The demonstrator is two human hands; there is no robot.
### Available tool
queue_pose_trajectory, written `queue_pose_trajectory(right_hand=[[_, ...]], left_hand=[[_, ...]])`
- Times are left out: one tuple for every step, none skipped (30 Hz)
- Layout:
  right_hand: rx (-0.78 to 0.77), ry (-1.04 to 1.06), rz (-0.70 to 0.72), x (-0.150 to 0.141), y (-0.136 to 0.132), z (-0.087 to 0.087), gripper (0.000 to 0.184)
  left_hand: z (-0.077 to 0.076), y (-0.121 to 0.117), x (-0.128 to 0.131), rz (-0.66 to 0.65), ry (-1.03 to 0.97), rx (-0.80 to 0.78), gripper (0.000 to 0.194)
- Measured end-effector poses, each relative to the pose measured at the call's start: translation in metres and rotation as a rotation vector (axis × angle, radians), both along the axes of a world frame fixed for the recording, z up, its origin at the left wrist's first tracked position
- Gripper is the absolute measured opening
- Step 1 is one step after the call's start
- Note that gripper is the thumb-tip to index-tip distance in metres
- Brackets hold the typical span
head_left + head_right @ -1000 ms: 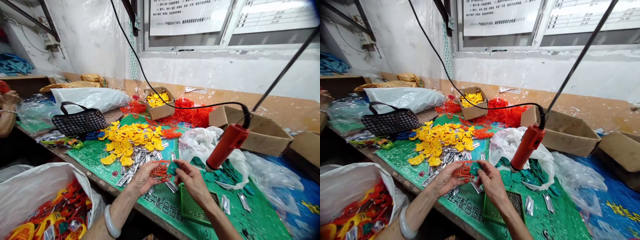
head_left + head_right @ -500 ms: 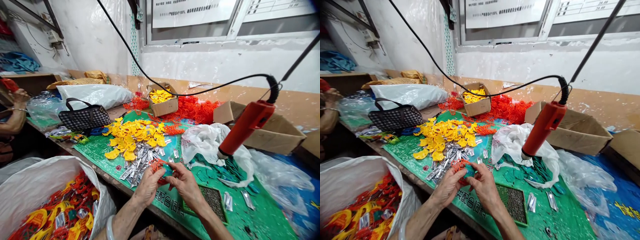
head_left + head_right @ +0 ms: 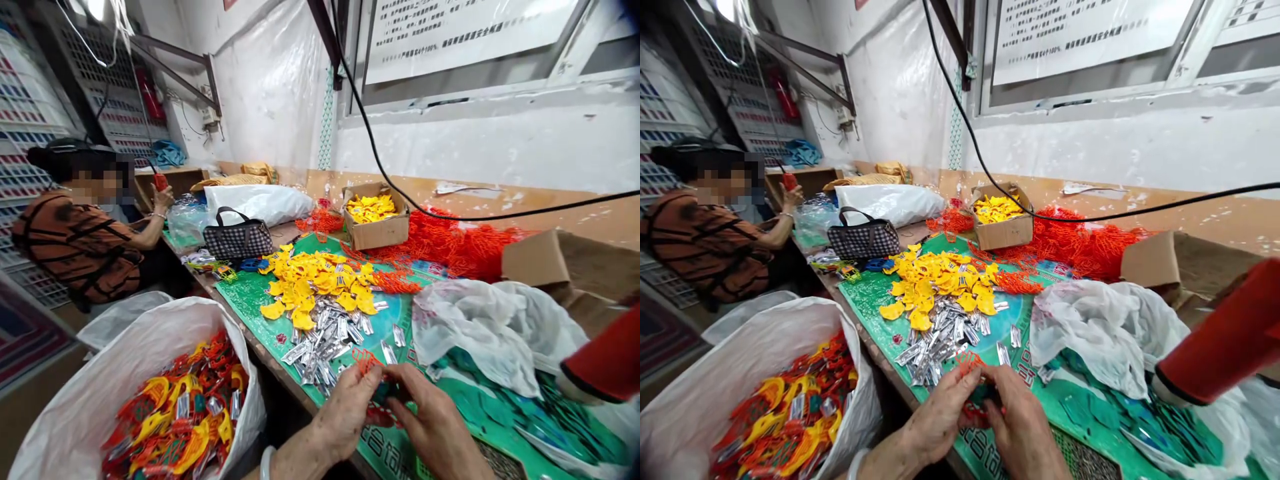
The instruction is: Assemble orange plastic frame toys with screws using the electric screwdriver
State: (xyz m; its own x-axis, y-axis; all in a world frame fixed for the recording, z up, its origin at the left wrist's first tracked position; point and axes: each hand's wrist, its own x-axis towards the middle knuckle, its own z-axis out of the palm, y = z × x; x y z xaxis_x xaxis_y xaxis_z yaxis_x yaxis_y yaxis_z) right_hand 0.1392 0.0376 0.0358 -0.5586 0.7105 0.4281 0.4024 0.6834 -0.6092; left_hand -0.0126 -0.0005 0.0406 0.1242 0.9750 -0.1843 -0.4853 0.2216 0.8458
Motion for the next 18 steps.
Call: queue_pose_trajectory(right_hand=[[0.040,0.016,-0.014,-0.003,-0.001,-0.003,0.044],[0.085,0.035,-0.027,-0.005,-0.002,-0.007,0.042],[0.136,0.057,-0.041,-0.008,-0.004,-0.011,0.040],[0.190,0.077,-0.059,-0.011,-0.006,-0.015,0.038],[0.238,0.097,-0.090,-0.015,-0.008,-0.020,0.036],[0.272,0.117,-0.132,-0.018,-0.010,-0.025,0.033],[0.290,0.132,-0.182,-0.022,-0.013,-0.030,0.031],[0.296,0.140,-0.232,-0.025,-0.015,-0.035,0.029],[0.301,0.140,-0.280,-0.028,-0.017,-0.040,0.029],[0.312,0.132,-0.323,-0.029,-0.019,-0.045,0.029],[0.333,0.116,-0.356,-0.030,-0.019,-0.049,0.030],[0.361,0.091,-0.377,-0.030,-0.019,-0.052,0.031],[0.394,0.062,-0.391,-0.029,-0.018,-0.055,0.032],[0.432,0.031,-0.394,-0.027,-0.017,-0.058,0.033],[0.471,0.002,-0.392,-0.025,-0.016,-0.060,0.033],[0.510,-0.023,-0.386,-0.024,-0.016,-0.060,0.033],[0.543,-0.043,-0.381,-0.024,-0.017,-0.060,0.033],[0.565,-0.050,-0.384,-0.024,-0.018,-0.058,0.032]], left_hand=[[-0.002,-0.001,0.003,0.017,-0.052,0.004,0.036],[-0.005,-0.002,0.005,0.046,-0.110,0.005,0.034],[-0.007,-0.002,0.007,0.081,-0.167,0.007,0.032],[-0.008,-0.002,0.009,0.116,-0.217,0.011,0.029],[-0.009,-0.002,0.010,0.146,-0.262,0.020,0.027],[-0.009,-0.002,0.012,0.170,-0.299,0.031,0.025],[-0.009,-0.002,0.012,0.188,-0.329,0.041,0.023],[-0.008,-0.001,0.013,0.201,-0.354,0.046,0.021],[-0.008,-0.001,0.013,0.210,-0.374,0.046,0.019],[-0.008,-0.001,0.013,0.219,-0.391,0.041,0.018],[-0.008,-0.001,0.013,0.226,-0.402,0.035,0.017],[-0.009,0.000,0.013,0.235,-0.412,0.029,0.016],[-0.010,0.000,0.014,0.244,-0.417,0.025,0.016],[-0.010,0.000,0.014,0.253,-0.419,0.022,0.017],[-0.011,0.000,0.015,0.260,-0.419,0.020,0.018],[-0.012,-0.001,0.016,0.265,-0.419,0.020,0.019],[-0.013,-0.001,0.016,0.269,-0.417,0.022,0.019],[-0.013,-0.001,0.017,0.269,-0.410,0.028,0.019]])
